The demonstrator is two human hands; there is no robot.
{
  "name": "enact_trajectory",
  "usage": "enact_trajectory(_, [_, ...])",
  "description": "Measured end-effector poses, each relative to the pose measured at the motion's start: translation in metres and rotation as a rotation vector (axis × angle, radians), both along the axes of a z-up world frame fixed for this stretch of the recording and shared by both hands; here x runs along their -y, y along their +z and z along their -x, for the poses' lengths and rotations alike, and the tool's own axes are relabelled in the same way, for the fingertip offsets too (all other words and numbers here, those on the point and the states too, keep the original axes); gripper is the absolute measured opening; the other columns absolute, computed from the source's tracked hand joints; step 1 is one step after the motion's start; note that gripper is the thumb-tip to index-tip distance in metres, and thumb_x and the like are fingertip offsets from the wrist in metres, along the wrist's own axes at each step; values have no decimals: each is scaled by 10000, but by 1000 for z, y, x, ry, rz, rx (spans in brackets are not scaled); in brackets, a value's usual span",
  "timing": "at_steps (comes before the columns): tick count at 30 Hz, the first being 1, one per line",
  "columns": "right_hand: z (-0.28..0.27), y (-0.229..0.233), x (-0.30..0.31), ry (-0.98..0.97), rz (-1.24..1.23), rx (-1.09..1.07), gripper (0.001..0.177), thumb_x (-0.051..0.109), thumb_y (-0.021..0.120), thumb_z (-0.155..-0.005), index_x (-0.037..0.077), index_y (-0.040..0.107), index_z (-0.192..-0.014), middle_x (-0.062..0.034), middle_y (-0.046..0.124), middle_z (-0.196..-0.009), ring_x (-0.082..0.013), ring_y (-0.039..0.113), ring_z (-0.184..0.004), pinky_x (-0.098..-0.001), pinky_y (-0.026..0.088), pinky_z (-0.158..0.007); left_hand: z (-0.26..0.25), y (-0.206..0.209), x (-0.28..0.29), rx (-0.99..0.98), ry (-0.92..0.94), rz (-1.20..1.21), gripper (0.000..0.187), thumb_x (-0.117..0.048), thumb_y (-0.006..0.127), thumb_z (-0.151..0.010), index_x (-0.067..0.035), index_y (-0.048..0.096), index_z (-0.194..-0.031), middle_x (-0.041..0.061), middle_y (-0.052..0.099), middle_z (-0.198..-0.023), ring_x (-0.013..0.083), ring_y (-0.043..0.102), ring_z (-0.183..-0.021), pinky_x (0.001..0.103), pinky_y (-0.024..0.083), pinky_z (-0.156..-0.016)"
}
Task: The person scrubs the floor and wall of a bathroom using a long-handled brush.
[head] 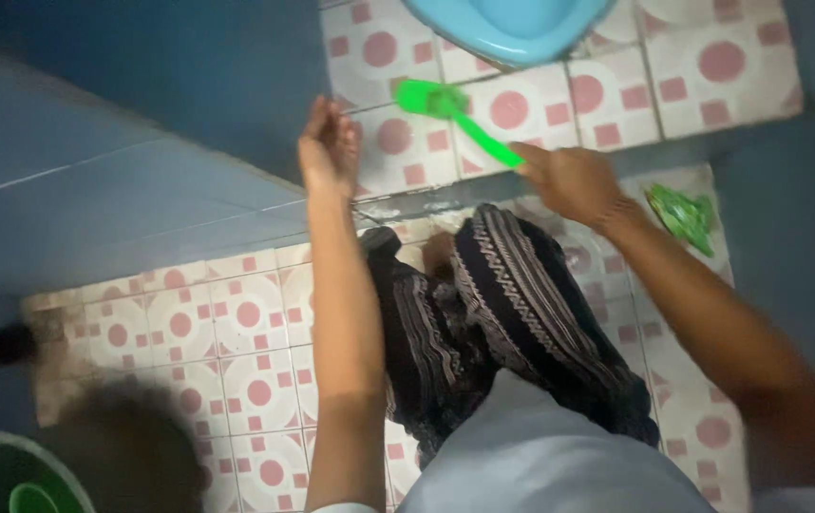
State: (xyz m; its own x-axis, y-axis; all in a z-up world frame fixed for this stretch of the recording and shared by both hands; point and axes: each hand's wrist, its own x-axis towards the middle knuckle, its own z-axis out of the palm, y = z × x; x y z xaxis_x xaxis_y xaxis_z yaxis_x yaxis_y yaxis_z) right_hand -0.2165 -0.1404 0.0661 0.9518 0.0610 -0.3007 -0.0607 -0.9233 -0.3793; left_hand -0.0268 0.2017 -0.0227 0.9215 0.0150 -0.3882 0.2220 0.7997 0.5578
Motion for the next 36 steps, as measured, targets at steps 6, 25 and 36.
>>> enact_trajectory(6, [26,37,38,152,292,150,545,194,495,-971,301,520,-1505,-120,677,-954,-249,664,-730,-419,549,-557,10,17,-6,19,11,-63,295,-163,642,-985,-83,672,-1268,32,699,-950,140,646,-762,267,536,-684])
enact_trajectory(25, [-136,-34,-133,-25,-130,171,424,287,569,-1004,103,537,-1385,-214,680,-861,-415,670,-755,-546,547,-669,17,42,36,183,-81,-151,385,-228,569,-1025,-70,591,-1376,51,665,-1149,117,633,-896,259,525,-779])
enact_trajectory(36, [11,-12,-115,174,-88,-95,609,315,431,-1065,203,231,-1630,-9,541,-543,-144,453,-343,-320,476,-310,31,39,24,185,-66,-214,318,-204,561,-1072,-45,621,-1341,61,668,-1088,118,588,-782,261,475,-670])
